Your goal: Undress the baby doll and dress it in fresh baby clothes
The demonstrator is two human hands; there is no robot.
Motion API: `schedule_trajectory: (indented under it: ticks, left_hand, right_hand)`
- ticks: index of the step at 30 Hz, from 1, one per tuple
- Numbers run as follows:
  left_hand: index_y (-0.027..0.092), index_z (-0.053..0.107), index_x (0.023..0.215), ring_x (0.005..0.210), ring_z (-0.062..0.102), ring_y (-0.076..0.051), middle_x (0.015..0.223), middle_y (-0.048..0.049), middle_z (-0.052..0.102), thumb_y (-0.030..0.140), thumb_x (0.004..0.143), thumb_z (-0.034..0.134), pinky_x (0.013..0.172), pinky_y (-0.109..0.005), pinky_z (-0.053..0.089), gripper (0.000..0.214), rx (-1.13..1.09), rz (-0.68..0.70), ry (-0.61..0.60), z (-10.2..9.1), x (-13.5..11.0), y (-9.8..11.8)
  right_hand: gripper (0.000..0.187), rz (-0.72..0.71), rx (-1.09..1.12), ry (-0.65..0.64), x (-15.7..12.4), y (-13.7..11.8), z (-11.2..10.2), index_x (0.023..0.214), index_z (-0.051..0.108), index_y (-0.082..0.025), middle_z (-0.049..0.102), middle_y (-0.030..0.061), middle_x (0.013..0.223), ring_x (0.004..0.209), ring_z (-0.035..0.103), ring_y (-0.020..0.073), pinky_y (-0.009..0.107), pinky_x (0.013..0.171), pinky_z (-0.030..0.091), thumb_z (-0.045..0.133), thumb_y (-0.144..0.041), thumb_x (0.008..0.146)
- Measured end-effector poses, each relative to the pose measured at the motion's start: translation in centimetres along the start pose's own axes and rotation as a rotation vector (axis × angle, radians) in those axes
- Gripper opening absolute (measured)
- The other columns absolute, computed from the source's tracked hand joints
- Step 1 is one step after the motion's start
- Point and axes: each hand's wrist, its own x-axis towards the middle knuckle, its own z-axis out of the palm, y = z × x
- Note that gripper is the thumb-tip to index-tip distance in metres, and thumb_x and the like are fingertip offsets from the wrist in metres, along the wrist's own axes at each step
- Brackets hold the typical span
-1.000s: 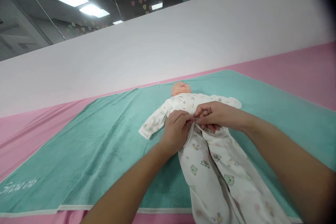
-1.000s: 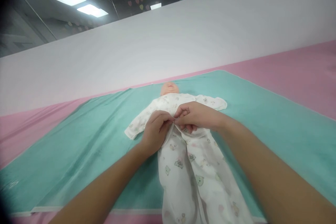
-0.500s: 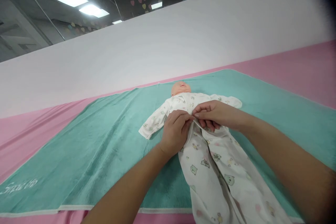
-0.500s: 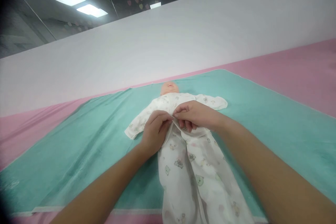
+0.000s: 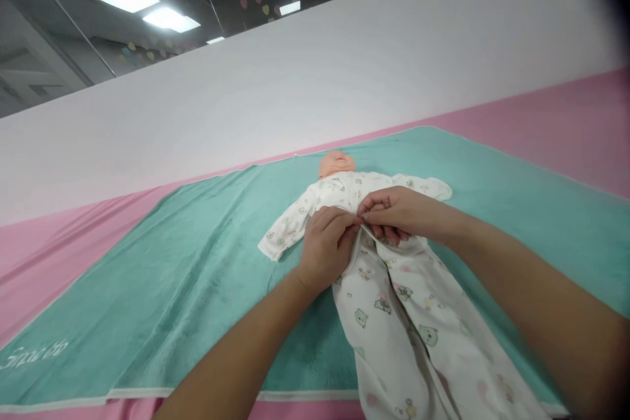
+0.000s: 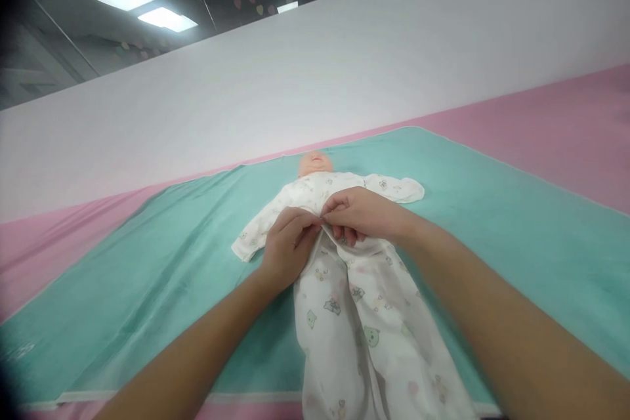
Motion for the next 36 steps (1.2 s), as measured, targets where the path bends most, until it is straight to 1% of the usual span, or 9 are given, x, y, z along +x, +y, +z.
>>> schedule_trajectory:
  ticks: [9, 20, 28, 36]
  left_hand:
    - [0.019, 0.061, 0.089, 0.083, 0.055, -0.015, 0.085, -0.0035, 0.065, 0.016, 0.086, 0.050, 0.076, -0.032, 0.047, 0.013, -0.019, -0.014, -0.016, -0.08, 0.03, 0.02]
    - [0.019, 0.060, 0.090, 0.085, 0.055, -0.015, 0.087, -0.0034, 0.064, 0.014, 0.085, 0.051, 0.078, -0.031, 0.047, 0.011, -0.021, -0.023, -0.030, -0.18, 0.01, 0.02]
    - [0.019, 0.060, 0.089, 0.085, 0.055, -0.015, 0.087, -0.0031, 0.064, 0.015, 0.086, 0.050, 0.077, -0.032, 0.047, 0.012, -0.029, -0.048, -0.050, -0.21, 0.08, 0.14]
    - [0.020, 0.059, 0.089, 0.085, 0.055, -0.015, 0.088, -0.0028, 0.064, 0.015, 0.086, 0.049, 0.078, -0.032, 0.046, 0.012, -0.027, -0.078, -0.066, -0.22, 0.19, 0.27]
  right_hand:
    - [0.021, 0.025, -0.024, 0.020, -0.11, -0.37, 0.13, 0.081, 0.063, -0.017, 0.065, 0.0023, 0.066, 0.047, 0.053, 0.0088, 0.019, 0.043, 0.037, 0.054, -0.036, 0.078]
    - [0.021, 0.016, -0.061, 0.031, -0.05, -0.32, 0.19, 0.081, 0.063, -0.018, 0.065, 0.0025, 0.067, 0.049, 0.056, 0.0098, 0.019, 0.044, 0.040, 0.051, -0.034, 0.079]
    - [0.018, 0.014, -0.079, 0.043, 0.08, -0.25, 0.37, 0.078, 0.061, -0.019, 0.066, 0.0014, 0.065, 0.048, 0.057, 0.0104, 0.019, 0.043, 0.041, 0.050, -0.033, 0.079]
    - [0.016, 0.021, -0.125, 0.094, 0.06, -0.28, 0.83, 0.075, 0.058, -0.021, 0.064, -0.0003, 0.061, 0.046, 0.056, 0.0109, 0.022, 0.044, 0.042, 0.049, -0.033, 0.079]
